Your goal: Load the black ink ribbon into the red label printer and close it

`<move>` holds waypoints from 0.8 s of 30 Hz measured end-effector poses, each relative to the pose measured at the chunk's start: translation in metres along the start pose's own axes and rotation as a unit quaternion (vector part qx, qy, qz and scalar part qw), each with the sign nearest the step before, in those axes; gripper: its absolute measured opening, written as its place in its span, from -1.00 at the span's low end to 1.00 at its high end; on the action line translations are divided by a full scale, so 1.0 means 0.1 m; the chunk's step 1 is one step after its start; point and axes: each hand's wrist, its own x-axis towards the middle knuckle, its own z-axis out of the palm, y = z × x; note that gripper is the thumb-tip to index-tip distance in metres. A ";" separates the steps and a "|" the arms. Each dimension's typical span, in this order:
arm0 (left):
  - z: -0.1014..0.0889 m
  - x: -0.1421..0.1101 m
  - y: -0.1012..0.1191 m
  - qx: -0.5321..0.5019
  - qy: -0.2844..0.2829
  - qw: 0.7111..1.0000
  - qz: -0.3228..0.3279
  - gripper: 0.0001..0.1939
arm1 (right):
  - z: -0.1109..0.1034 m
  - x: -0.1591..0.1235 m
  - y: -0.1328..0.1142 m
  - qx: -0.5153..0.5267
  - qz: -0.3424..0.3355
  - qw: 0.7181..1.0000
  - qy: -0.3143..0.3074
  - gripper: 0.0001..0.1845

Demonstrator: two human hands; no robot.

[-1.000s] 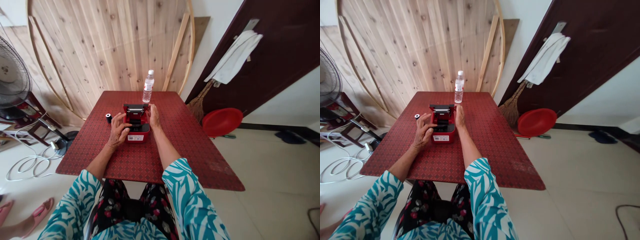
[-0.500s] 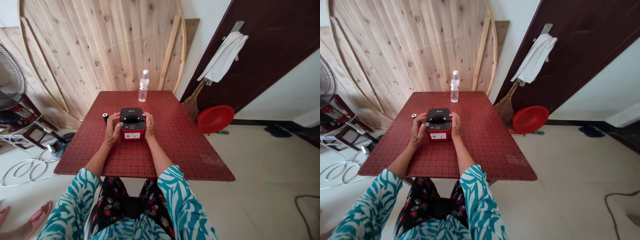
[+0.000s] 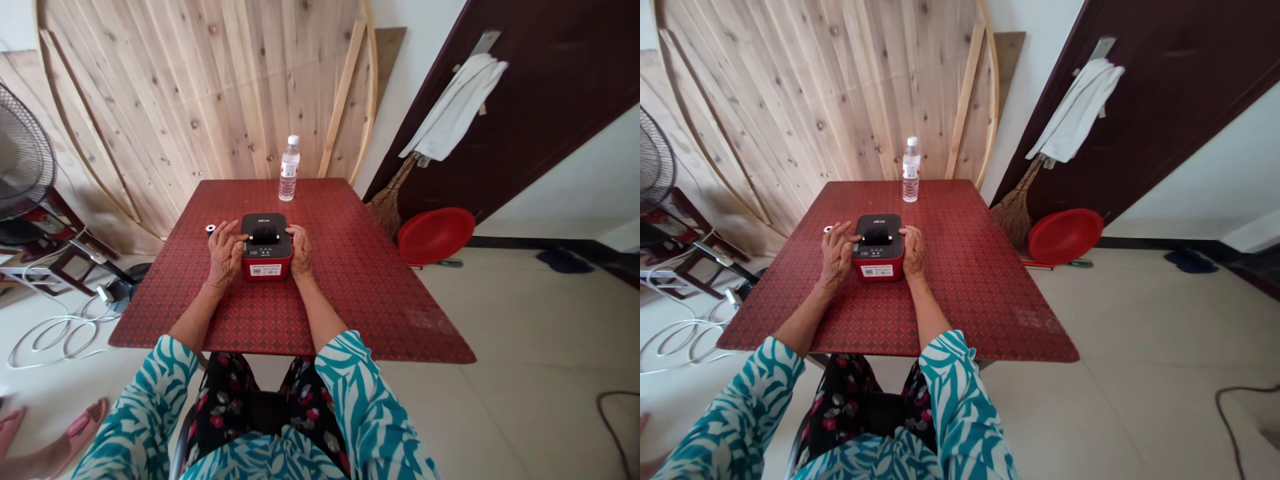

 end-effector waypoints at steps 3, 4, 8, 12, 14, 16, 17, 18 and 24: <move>-0.08 0.02 -0.11 -0.045 0.085 0.993 -0.066 -0.45 | 0.01 -0.03 0.02 0.033 0.031 0.999 0.011 -0.40; -0.11 0.02 -0.19 -0.059 0.136 0.983 -0.105 -0.47 | 0.01 -0.03 0.04 0.051 0.054 0.997 0.025 -0.39; -0.24 -0.05 -0.61 -0.101 0.250 0.923 -0.275 -0.62 | 0.03 -0.02 0.16 0.101 0.184 0.971 0.112 -0.37; -0.22 -0.15 -0.88 -0.115 0.225 0.909 -0.330 -0.70 | 0.04 -0.02 0.23 0.091 0.197 0.971 0.101 -0.43; -0.18 -0.16 -0.90 -0.114 0.208 0.912 -0.335 -0.71 | 0.03 -0.02 0.24 0.085 0.189 0.974 0.090 -0.47; -0.17 -0.15 -0.88 -0.116 0.193 0.913 -0.340 -0.71 | 0.03 -0.02 0.23 0.082 0.187 0.975 0.084 -0.50; -0.17 -0.14 -0.85 -0.116 0.190 0.912 -0.344 -0.71 | 0.03 -0.02 0.23 0.080 0.185 0.976 0.081 -0.51; -0.18 -0.12 -0.82 -0.115 0.192 0.911 -0.346 -0.71 | 0.03 -0.02 0.22 0.079 0.183 0.977 0.078 -0.53; -0.21 -0.03 -0.34 -0.161 0.195 0.924 -0.288 -0.77 | 0.05 0.00 0.18 0.074 0.190 0.975 0.090 -0.60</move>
